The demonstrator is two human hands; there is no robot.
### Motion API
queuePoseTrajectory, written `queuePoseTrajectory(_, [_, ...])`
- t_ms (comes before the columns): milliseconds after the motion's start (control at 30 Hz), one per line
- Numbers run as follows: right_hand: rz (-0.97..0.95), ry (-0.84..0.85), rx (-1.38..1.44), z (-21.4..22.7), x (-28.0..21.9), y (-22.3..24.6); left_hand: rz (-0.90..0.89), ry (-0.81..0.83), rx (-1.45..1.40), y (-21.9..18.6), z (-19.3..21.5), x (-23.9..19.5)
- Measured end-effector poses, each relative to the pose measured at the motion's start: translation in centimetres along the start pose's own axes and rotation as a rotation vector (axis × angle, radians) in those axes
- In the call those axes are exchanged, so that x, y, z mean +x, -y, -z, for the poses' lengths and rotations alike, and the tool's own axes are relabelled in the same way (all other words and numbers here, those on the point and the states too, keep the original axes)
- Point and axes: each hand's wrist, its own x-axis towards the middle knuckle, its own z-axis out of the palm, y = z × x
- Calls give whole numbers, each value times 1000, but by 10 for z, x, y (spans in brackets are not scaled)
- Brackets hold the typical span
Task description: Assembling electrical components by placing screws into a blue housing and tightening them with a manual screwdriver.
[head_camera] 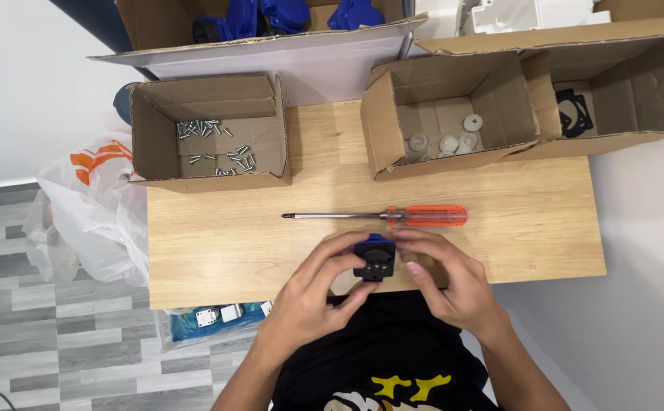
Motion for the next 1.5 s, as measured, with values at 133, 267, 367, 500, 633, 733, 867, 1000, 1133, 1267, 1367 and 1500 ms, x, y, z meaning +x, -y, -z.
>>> queuePoseTrajectory(133, [-37, -35, 19, 0, 2, 0, -61, -10, -6, 7, -10, -6])
queuePoseTrajectory(267, [-1, -55, 6, 3, 6, 4, -131, -15, 18, 1, -17, -1])
queuePoseTrajectory(367, [64, -78, 17, 6, 9, 4, -152, -39, -1, -5, -20, 4])
queuePoseTrajectory(500, [63, -100, 41, 6, 6, 4, -121, -75, 34, -13, -19, 10])
queuePoseTrajectory(633, [34, -125, 61, 6, 3, 4, -34, -10, -22, -25, -10, 16])
queuePoseTrajectory(733, [29, -108, 96, 8, 1, 1, 12, -40, -50, -22, -12, 14])
queuePoseTrajectory(867, [41, -102, 109, 9, 0, 2, -5, -126, -58, -21, -14, 21])
queuePoseTrajectory(1000, [-15, -100, 160, 8, -2, 0, -2, -161, -56, -23, -13, 23])
queuePoseTrajectory(1133, [4, -101, 170, 10, 0, 4, 6, -172, -35, -21, -13, 21])
queuePoseTrajectory(1267, [4, -114, 193, 9, -2, 0, -30, -198, -19, -19, -22, 21])
queuePoseTrajectory(1367, [-2, -144, 222, 8, -6, -3, -11, -190, -77, -21, -20, 22])
queuePoseTrajectory(1500, [-124, -169, 361, 5, -14, -12, 144, 127, -220, -22, -18, 17])
